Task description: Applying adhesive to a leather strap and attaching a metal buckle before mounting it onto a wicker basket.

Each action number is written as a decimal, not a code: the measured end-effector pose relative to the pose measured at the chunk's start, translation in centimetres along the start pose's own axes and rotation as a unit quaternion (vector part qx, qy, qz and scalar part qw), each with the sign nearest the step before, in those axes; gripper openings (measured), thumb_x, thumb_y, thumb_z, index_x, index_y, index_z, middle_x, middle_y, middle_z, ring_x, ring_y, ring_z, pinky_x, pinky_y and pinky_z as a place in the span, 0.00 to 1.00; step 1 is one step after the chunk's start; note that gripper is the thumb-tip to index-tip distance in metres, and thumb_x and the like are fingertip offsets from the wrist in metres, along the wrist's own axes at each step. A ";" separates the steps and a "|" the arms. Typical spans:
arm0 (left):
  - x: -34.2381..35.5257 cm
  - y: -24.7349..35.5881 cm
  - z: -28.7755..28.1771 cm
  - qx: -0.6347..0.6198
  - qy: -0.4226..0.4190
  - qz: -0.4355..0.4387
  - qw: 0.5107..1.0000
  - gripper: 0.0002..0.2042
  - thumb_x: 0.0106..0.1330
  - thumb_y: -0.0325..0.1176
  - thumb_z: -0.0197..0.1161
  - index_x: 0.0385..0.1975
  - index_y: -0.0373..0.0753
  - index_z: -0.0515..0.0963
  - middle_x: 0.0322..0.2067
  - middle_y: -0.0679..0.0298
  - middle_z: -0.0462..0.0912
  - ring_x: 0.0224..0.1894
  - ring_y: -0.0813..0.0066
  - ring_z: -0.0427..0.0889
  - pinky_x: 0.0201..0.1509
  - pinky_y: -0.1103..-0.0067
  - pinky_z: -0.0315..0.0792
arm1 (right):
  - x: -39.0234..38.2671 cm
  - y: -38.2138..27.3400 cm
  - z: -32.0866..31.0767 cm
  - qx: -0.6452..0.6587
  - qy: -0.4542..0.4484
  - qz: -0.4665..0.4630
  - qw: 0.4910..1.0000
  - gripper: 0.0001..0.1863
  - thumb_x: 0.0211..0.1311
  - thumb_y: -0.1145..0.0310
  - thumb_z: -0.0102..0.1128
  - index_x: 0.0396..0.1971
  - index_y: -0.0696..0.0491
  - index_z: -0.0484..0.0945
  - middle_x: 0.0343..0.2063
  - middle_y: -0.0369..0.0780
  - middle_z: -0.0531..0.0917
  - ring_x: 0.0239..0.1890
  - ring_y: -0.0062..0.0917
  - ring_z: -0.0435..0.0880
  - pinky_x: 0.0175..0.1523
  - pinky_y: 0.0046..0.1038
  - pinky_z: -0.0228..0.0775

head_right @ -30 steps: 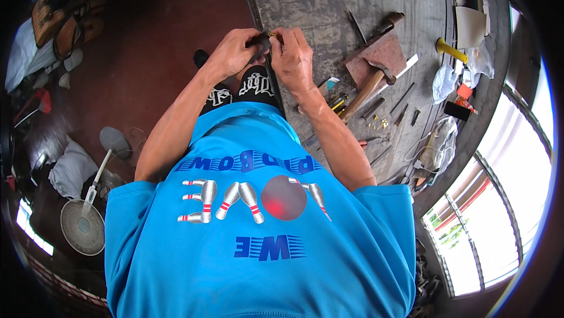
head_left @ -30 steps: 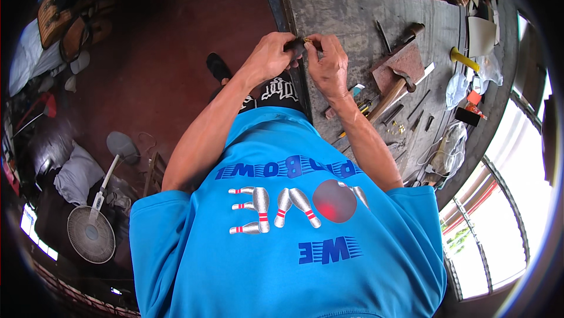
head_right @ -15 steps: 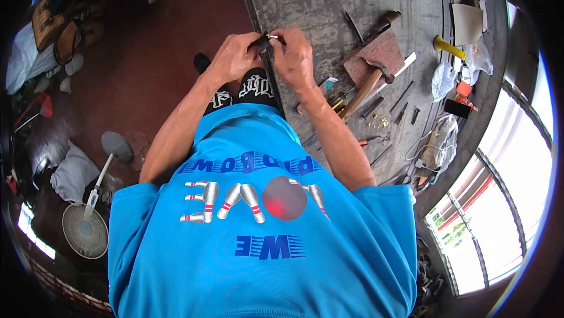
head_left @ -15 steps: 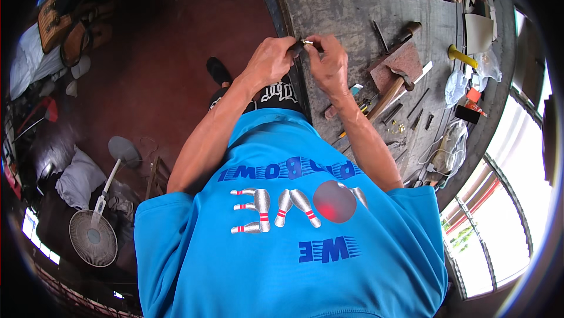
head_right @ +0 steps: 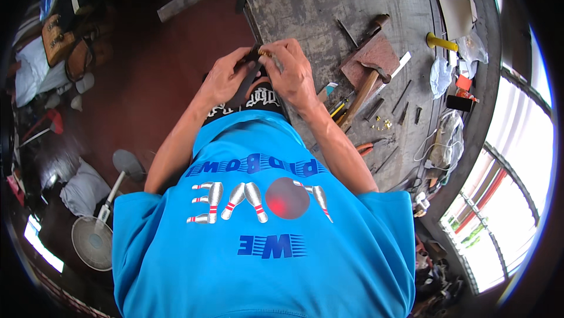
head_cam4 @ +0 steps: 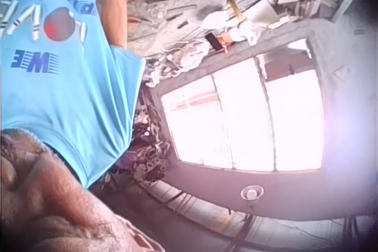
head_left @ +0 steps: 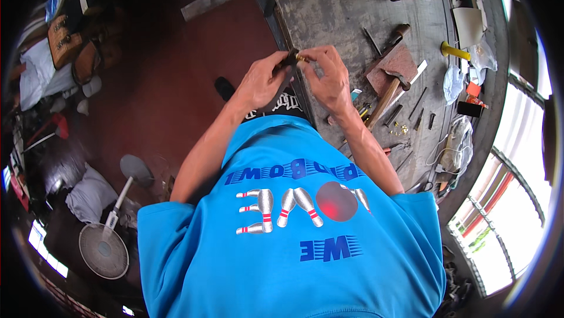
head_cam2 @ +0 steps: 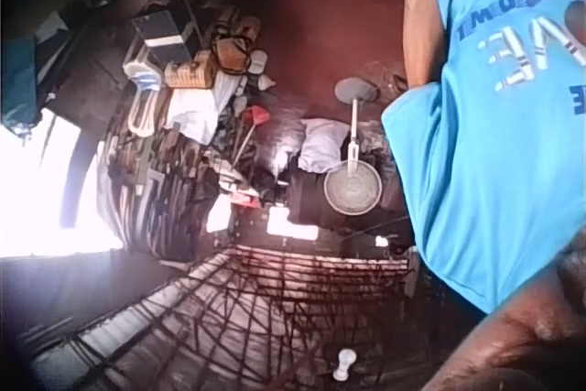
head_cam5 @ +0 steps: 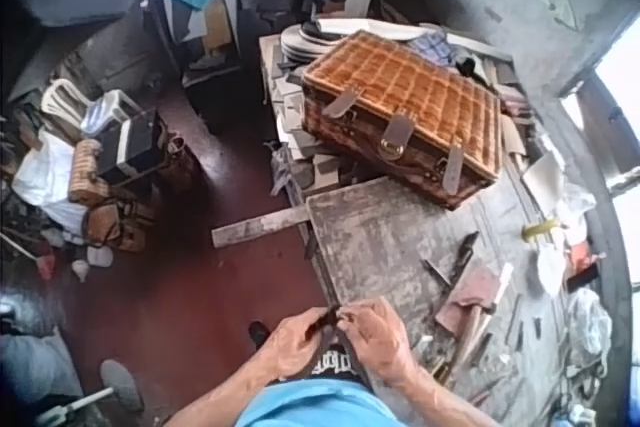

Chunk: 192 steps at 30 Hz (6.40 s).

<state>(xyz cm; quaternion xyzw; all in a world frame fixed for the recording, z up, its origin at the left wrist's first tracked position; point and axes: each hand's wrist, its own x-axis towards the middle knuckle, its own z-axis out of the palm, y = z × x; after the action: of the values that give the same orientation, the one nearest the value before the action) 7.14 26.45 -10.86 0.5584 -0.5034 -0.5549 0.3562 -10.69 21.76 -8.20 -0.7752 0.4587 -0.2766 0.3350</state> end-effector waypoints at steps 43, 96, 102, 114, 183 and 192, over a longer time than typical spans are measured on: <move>-14.9 9.2 -4.0 0.054 -0.011 0.021 0.998 0.12 0.51 0.22 0.68 0.37 0.31 0.79 0.32 0.55 0.85 0.36 0.65 0.87 0.44 0.75 0.79 | -5.0 -12.4 -4.1 0.198 -0.294 0.116 0.928 0.11 0.55 0.77 0.66 0.39 0.60 0.81 0.33 0.43 0.85 0.37 0.26 0.87 0.45 0.29 0.80; -10.8 11.6 -5.4 0.064 0.081 0.114 0.988 0.14 0.51 0.22 0.74 0.39 0.34 0.80 0.42 0.60 0.79 0.44 0.69 0.82 0.47 0.77 0.77 | -4.3 -11.5 -2.7 0.432 -0.116 0.257 0.857 0.12 0.68 0.76 0.59 0.49 0.60 0.75 0.39 0.39 0.83 0.43 0.19 0.83 0.51 0.23 0.76; -10.1 11.9 -5.1 0.048 0.075 0.096 0.991 0.14 0.54 0.24 0.73 0.40 0.33 0.81 0.42 0.60 0.79 0.45 0.71 0.81 0.47 0.78 0.76 | -4.4 -11.2 -2.4 0.429 -0.062 0.215 0.875 0.14 0.64 0.76 0.64 0.49 0.59 0.76 0.40 0.40 0.82 0.42 0.21 0.84 0.49 0.24 0.77; -4.8 14.1 -4.8 -0.177 0.096 0.039 0.979 0.08 0.64 0.26 0.66 0.41 0.34 0.81 0.41 0.64 0.80 0.39 0.80 0.80 0.39 0.82 0.76 | 0.5 -10.2 -3.6 0.194 0.094 -0.036 0.976 0.16 0.55 0.84 0.65 0.45 0.53 0.83 0.41 0.42 0.83 0.41 0.28 0.84 0.45 0.24 0.76; 2.8 -3.9 3.3 -0.068 0.117 -0.230 0.964 0.10 0.60 0.31 0.65 0.33 0.29 0.84 0.25 0.61 0.84 0.28 0.78 0.79 0.32 0.77 0.73 | -2.8 4.2 4.0 0.118 -0.017 0.341 0.932 0.17 0.58 0.64 0.67 0.42 0.60 0.84 0.31 0.48 0.87 0.33 0.30 0.87 0.40 0.30 0.77; 3.8 -4.8 4.0 -0.038 0.092 -0.208 0.973 0.11 0.60 0.32 0.67 0.33 0.29 0.85 0.28 0.55 0.86 0.31 0.73 0.83 0.38 0.75 0.76 | -3.2 4.3 4.5 0.124 0.048 0.337 0.932 0.13 0.58 0.68 0.66 0.38 0.62 0.84 0.27 0.48 0.86 0.30 0.33 0.88 0.37 0.32 0.77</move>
<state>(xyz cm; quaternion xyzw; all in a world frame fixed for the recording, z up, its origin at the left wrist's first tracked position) 3.58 24.62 -16.98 0.6856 -0.3200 -0.5815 0.2992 -11.06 24.29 -14.73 -0.5134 0.6703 -0.2390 0.4796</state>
